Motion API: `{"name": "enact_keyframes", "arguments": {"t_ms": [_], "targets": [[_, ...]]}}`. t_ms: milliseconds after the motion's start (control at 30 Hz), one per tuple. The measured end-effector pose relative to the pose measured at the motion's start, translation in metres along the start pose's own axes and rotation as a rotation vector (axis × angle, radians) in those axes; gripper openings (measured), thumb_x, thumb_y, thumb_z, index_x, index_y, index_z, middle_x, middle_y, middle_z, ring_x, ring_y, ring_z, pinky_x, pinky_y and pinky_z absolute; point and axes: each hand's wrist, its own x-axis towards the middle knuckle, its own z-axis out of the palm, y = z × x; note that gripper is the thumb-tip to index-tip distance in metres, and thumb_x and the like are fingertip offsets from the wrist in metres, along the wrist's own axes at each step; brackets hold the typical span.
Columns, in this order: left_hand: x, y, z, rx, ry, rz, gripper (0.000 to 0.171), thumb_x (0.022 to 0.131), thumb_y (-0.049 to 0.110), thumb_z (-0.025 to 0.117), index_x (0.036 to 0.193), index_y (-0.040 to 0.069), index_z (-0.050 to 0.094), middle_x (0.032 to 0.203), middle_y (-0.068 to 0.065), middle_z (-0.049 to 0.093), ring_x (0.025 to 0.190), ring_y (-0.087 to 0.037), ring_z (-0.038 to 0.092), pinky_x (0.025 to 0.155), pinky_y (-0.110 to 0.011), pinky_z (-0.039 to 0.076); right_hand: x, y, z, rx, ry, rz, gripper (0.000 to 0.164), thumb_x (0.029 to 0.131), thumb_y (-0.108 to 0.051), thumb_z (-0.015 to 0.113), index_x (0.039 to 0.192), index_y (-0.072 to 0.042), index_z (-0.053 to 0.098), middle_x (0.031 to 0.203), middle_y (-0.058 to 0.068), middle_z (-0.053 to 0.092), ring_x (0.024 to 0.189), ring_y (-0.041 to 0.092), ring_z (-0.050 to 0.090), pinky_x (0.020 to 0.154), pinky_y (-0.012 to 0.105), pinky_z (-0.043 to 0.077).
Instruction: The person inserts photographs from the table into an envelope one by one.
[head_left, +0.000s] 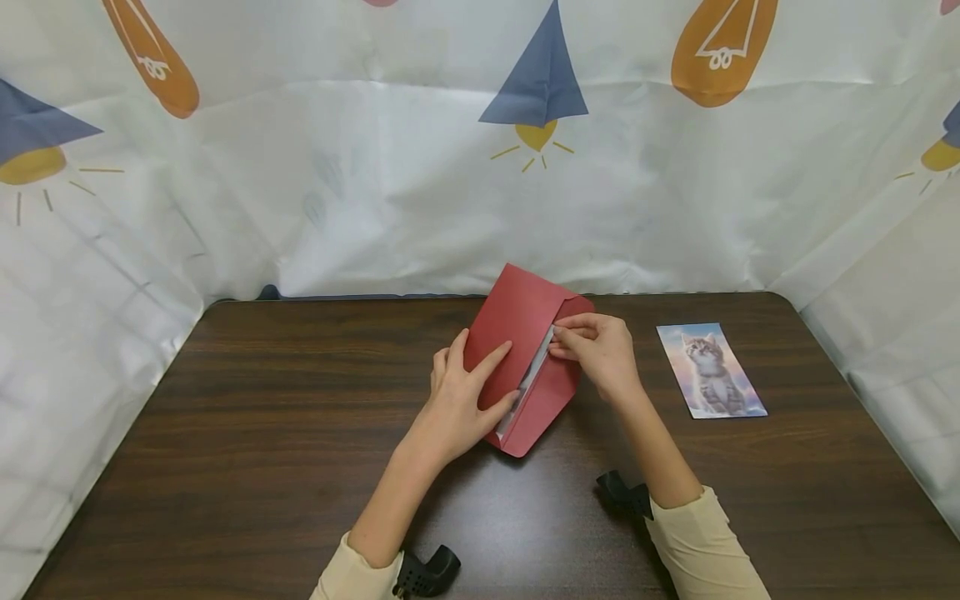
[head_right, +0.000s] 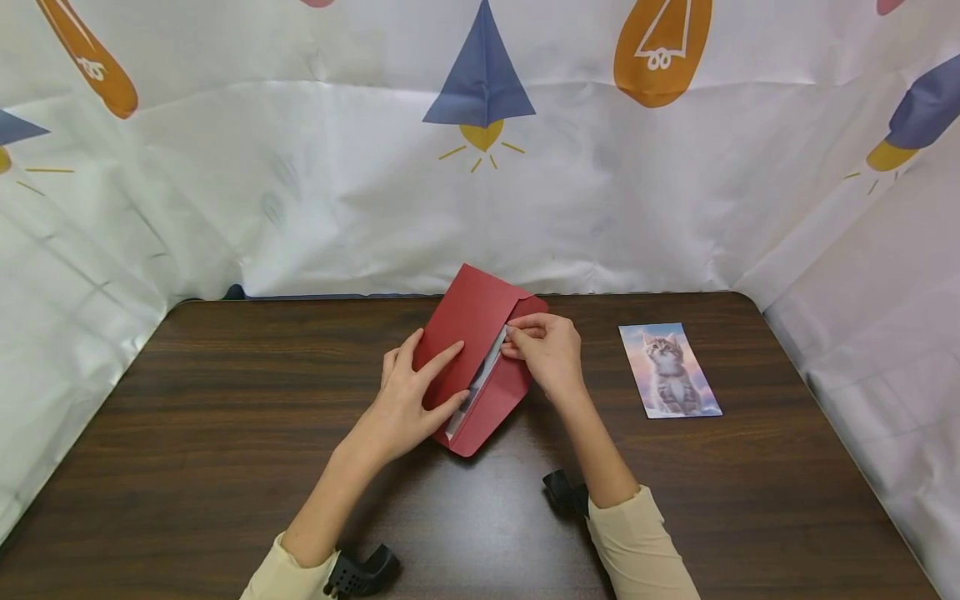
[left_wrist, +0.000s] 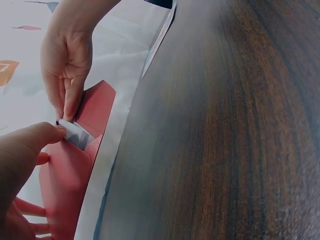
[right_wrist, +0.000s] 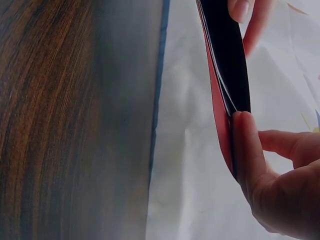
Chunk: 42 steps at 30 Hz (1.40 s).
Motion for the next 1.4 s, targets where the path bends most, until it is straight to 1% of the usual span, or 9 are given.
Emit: {"name": "enact_keyframes", "arguments": {"t_ms": [133, 300, 567, 867, 1100, 1233, 1333, 1400], "targets": [[0.0, -0.001, 0.0, -0.02, -0.017, -0.019, 0.064, 0.095, 0.031, 0.08, 0.154, 0.02, 0.056, 0.165, -0.027, 0.026, 0.141, -0.048, 0.031, 0.102, -0.063, 0.049, 0.0, 0.0, 0.0, -0.03, -0.003, -0.004, 0.026, 0.102, 0.001, 0.065, 0.122, 0.019, 0.068, 0.112, 0.034, 0.072, 0.074, 0.006, 0.076, 0.076, 0.025, 0.062], [0.0, -0.001, -0.001, -0.029, -0.027, -0.035, 0.064, 0.095, 0.031, 0.08, 0.154, 0.019, 0.056, 0.166, -0.027, 0.026, 0.141, -0.048, 0.031, 0.103, -0.063, 0.049, 0.0, 0.0, -0.001, -0.069, -0.015, -0.019, 0.025, 0.101, 0.002, 0.066, 0.121, 0.018, 0.069, 0.113, 0.035, 0.072, 0.075, 0.006, 0.075, 0.076, 0.025, 0.062], [0.0, -0.003, -0.001, -0.021, -0.027, -0.044, 0.065, 0.094, 0.03, 0.08, 0.153, 0.017, 0.057, 0.164, -0.028, 0.028, 0.139, -0.048, 0.033, 0.102, -0.063, 0.049, -0.001, -0.001, -0.002, -0.089, -0.035, -0.02, 0.025, 0.102, 0.004, 0.064, 0.123, 0.016, 0.069, 0.114, 0.034, 0.072, 0.076, 0.005, 0.074, 0.077, 0.025, 0.062], [0.001, -0.006, -0.001, -0.01, -0.026, -0.059, 0.065, 0.094, 0.03, 0.079, 0.154, 0.018, 0.056, 0.163, -0.028, 0.028, 0.139, -0.048, 0.033, 0.102, -0.063, 0.049, 0.0, -0.005, -0.007, -0.119, -0.015, -0.019, 0.024, 0.102, 0.003, 0.064, 0.122, 0.015, 0.07, 0.115, 0.033, 0.073, 0.077, 0.005, 0.074, 0.077, 0.024, 0.062], [0.002, -0.005, -0.002, -0.008, -0.017, -0.057, 0.064, 0.095, 0.03, 0.079, 0.154, 0.017, 0.056, 0.164, -0.029, 0.028, 0.139, -0.048, 0.033, 0.105, -0.063, 0.047, 0.002, -0.005, -0.014, -0.133, -0.012, -0.03, 0.025, 0.102, 0.002, 0.064, 0.123, 0.015, 0.07, 0.117, 0.033, 0.072, 0.077, 0.004, 0.073, 0.078, 0.025, 0.062], [0.002, -0.005, -0.002, -0.006, -0.012, -0.047, 0.063, 0.095, 0.03, 0.079, 0.153, 0.017, 0.057, 0.164, -0.029, 0.028, 0.138, -0.048, 0.033, 0.105, -0.063, 0.046, 0.002, -0.007, -0.022, -0.132, -0.009, -0.033, 0.027, 0.103, 0.0, 0.064, 0.125, 0.016, 0.068, 0.118, 0.033, 0.072, 0.078, 0.003, 0.074, 0.08, 0.026, 0.062], [0.001, -0.006, -0.001, -0.007, -0.008, -0.041, 0.063, 0.095, 0.03, 0.079, 0.153, 0.017, 0.057, 0.164, -0.03, 0.027, 0.139, -0.048, 0.033, 0.105, -0.063, 0.046, 0.002, -0.009, -0.029, -0.124, 0.004, -0.029, 0.029, 0.104, -0.002, 0.064, 0.127, 0.016, 0.067, 0.118, 0.031, 0.072, 0.079, 0.003, 0.074, 0.082, 0.027, 0.062], [0.001, -0.006, -0.001, -0.01, -0.006, -0.036, 0.063, 0.095, 0.029, 0.079, 0.153, 0.017, 0.057, 0.164, -0.03, 0.027, 0.139, -0.048, 0.033, 0.105, -0.064, 0.046, 0.002, -0.01, -0.033, -0.118, 0.017, -0.023, 0.03, 0.104, -0.004, 0.064, 0.127, 0.016, 0.067, 0.115, 0.027, 0.073, 0.079, 0.005, 0.075, 0.083, 0.029, 0.062]]}}
